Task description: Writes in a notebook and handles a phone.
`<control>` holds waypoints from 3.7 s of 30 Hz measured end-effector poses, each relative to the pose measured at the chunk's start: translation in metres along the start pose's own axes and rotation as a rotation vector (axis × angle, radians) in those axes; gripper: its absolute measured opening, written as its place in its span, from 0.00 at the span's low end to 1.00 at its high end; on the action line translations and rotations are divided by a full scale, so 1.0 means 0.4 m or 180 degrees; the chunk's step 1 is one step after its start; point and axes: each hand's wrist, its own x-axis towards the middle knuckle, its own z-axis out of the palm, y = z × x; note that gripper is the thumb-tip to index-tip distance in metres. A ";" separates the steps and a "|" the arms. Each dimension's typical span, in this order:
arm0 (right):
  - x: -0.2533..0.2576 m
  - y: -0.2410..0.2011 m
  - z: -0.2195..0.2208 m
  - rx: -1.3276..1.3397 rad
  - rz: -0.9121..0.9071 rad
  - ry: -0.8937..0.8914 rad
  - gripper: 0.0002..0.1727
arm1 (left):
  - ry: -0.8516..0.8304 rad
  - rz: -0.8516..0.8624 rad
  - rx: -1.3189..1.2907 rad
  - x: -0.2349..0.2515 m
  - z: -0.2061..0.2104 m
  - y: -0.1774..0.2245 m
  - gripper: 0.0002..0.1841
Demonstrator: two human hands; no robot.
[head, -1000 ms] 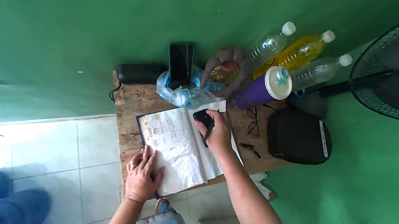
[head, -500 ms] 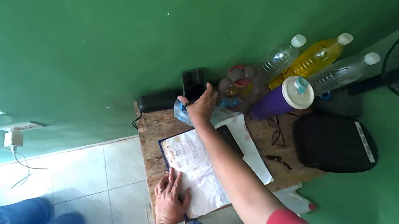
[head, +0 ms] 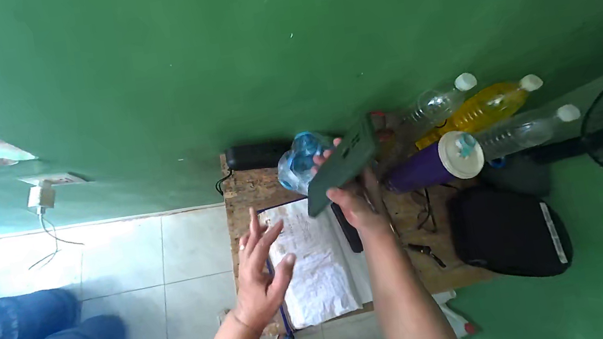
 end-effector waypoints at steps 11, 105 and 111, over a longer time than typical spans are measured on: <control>-0.189 -0.087 0.094 0.0736 0.0990 -0.0022 0.35 | -0.0442 0.0533 0.0014 0.103 0.061 0.123 0.34; -0.322 0.258 -0.013 -0.2899 -0.0054 0.0891 0.18 | -0.0359 -0.0138 0.1850 -0.213 0.108 -0.241 0.21; -0.323 0.258 -0.010 -0.3029 0.0003 0.0846 0.17 | -0.0373 -0.0161 0.1811 -0.212 0.107 -0.237 0.20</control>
